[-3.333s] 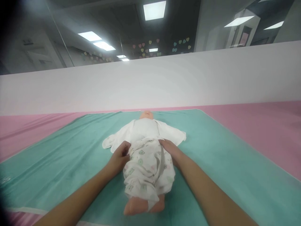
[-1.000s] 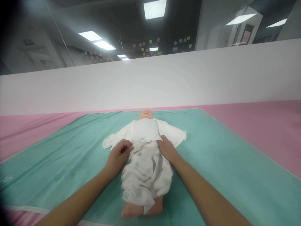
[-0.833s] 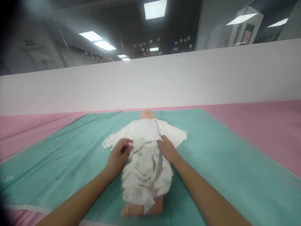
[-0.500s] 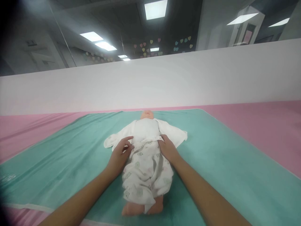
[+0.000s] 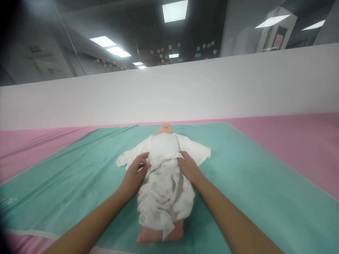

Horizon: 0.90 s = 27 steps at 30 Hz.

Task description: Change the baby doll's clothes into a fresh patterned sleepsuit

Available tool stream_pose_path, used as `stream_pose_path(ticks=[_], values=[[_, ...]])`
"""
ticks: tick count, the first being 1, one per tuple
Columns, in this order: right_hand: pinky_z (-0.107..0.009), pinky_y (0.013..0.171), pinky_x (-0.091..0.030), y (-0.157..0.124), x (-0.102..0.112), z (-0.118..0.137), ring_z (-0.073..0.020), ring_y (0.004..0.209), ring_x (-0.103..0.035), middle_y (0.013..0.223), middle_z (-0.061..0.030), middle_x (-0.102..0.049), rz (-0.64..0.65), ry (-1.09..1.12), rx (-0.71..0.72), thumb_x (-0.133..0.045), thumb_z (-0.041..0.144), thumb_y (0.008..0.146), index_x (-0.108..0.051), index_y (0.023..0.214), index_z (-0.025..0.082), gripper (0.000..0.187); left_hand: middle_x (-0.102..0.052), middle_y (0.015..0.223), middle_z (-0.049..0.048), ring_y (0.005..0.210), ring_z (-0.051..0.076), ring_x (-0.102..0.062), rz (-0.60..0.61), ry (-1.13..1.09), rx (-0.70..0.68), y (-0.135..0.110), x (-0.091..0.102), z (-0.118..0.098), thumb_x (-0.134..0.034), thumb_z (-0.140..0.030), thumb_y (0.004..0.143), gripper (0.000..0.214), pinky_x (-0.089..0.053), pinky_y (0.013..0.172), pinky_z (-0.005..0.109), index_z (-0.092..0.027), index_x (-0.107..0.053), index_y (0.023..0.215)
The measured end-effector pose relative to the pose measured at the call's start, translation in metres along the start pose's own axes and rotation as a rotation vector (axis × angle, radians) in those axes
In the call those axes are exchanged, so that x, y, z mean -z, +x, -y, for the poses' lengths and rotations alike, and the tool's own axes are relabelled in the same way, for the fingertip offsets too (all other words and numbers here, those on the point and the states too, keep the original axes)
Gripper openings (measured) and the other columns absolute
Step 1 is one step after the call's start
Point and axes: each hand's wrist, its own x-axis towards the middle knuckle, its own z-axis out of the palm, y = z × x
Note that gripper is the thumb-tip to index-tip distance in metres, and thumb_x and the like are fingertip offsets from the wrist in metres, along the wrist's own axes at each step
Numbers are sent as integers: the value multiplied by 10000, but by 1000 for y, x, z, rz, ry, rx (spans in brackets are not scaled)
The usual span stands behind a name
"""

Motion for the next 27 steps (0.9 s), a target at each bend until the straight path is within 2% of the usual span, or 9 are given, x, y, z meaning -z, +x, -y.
stream_pose_path(ticks=[17, 27], values=[[-341, 900, -375, 0, 0, -1, -221, 1007, -532, 1023, -50, -605, 36, -10, 23, -317, 375, 838, -533, 1049, 224, 338, -452, 1289, 47, 1122, 213, -466, 16, -2, 9, 1, 1, 1, -491, -333, 824, 168, -412, 912, 354, -192, -484, 733], [-333, 872, -378, -1, 1, -1, -224, 992, -525, 1034, -51, -596, 43, -9, 22, -315, 402, 834, -529, 1049, 230, 348, -446, 1278, 44, 1159, 199, -434, 23, 8, -5, 2, 1, 3, -486, -322, 832, 167, -416, 888, 319, -191, -480, 728]])
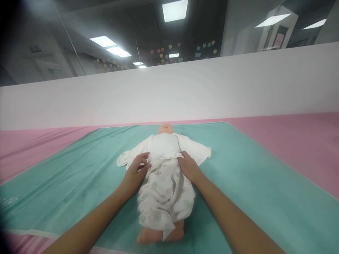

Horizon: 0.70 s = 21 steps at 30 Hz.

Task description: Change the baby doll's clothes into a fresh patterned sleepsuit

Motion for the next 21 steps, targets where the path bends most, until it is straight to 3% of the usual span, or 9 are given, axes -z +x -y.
stream_pose_path(ticks=[21], values=[[-363, 869, -378, 1, -1, 0, -232, 985, -525, 1012, -48, -582, 11, -32, -8, -294, 361, 837, -515, 983, 242, 290, -435, 1250, 17, 1085, 142, -461, 25, 25, 7, 1, 2, -1, -482, -280, 838, 144, -437, 804, 229, -184, -480, 730]])
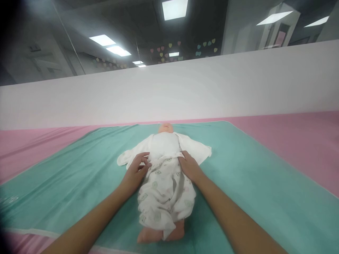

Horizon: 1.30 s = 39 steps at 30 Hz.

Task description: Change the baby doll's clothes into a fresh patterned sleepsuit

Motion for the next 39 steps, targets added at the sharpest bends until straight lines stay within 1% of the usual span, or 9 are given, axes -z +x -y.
stream_pose_path(ticks=[5, 16, 22, 27, 33, 39], values=[[-366, 878, -374, 0, 0, -1, -231, 987, -524, 994, -47, -587, -2, 0, 1, -299, 358, 837, -514, 967, 238, 279, -433, 1249, 12, 1077, 139, -463, 1, 3, -9, 1, -1, 2, -481, -289, 842, 151, -439, 804, 230, -185, -482, 732], [-347, 869, -375, 0, 0, -1, -223, 984, -526, 1003, -46, -590, -5, 3, 10, -295, 365, 838, -509, 968, 240, 280, -436, 1252, 27, 1082, 153, -467, 5, 16, -7, 0, 1, -1, -477, -286, 841, 152, -448, 805, 244, -184, -483, 728], [-356, 867, -376, 0, 1, -1, -226, 978, -526, 986, -42, -585, 9, 7, 1, -293, 374, 844, -502, 940, 243, 265, -434, 1256, 24, 1086, 151, -467, 11, 22, 5, -1, 1, -2, -476, -288, 843, 150, -451, 804, 242, -186, -482, 732], [-355, 880, -374, 1, 0, -2, -224, 984, -527, 994, -42, -584, 10, 11, 20, -297, 360, 844, -504, 951, 243, 261, -434, 1253, 9, 1090, 141, -461, 13, 33, 4, 0, 1, -2, -474, -289, 846, 148, -450, 805, 241, -191, -481, 735], [-359, 881, -381, 0, 1, -1, -230, 1012, -524, 1039, -46, -586, 8, -1, 6, -296, 364, 849, -511, 1002, 247, 289, -436, 1256, 22, 1060, 152, -482, 7, 27, -12, 0, 1, -1, -472, -298, 847, 159, -460, 802, 261, -186, -488, 736], [-365, 899, -377, 0, 0, 0, -239, 1037, -520, 998, -53, -601, -3, -13, -4, -305, 366, 840, -531, 981, 238, 296, -444, 1247, 25, 1079, 162, -473, 8, 32, -20, 0, 2, -2, -466, -296, 846, 159, -466, 801, 271, -186, -493, 735]])
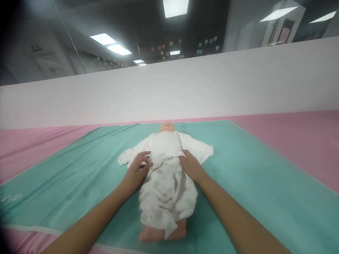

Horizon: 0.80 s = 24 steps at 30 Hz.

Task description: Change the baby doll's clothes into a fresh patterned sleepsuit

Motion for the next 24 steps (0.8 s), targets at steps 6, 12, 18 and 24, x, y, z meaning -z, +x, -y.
stream_pose_path(ticks=[6, 12, 18, 24], values=[[-366, 918, -370, 0, 0, -1, -237, 1058, -515, 992, -55, -603, 0, 2, 6, -303, 376, 847, -531, 977, 237, 297, -439, 1258, 32, 1075, 163, -478, 4, 4, 1, 0, 1, -1, -461, -302, 850, 164, -464, 801, 267, -184, -495, 742], [-369, 914, -371, 0, 0, -1, -238, 1057, -513, 998, -54, -598, 5, 1, -1, -301, 373, 848, -527, 984, 243, 294, -436, 1266, 26, 1077, 155, -479, 8, 7, 13, -1, 0, 0, -464, -307, 851, 167, -458, 791, 243, -183, -489, 740], [-366, 918, -366, 0, 0, -2, -236, 1063, -509, 1040, -57, -590, 9, 10, 0, -302, 372, 849, -517, 1034, 244, 312, -438, 1264, 30, 1059, 156, -484, 0, 4, -3, 0, 0, 1, -464, -311, 849, 172, -462, 785, 254, -183, -494, 738], [-375, 921, -367, 0, 0, 0, -242, 1054, -516, 1017, -57, -598, 2, 6, 7, -305, 352, 844, -531, 1001, 238, 298, -438, 1260, 27, 1060, 157, -481, 1, 7, 1, -1, 0, 0, -460, -312, 852, 174, -461, 786, 261, -185, -493, 739]])
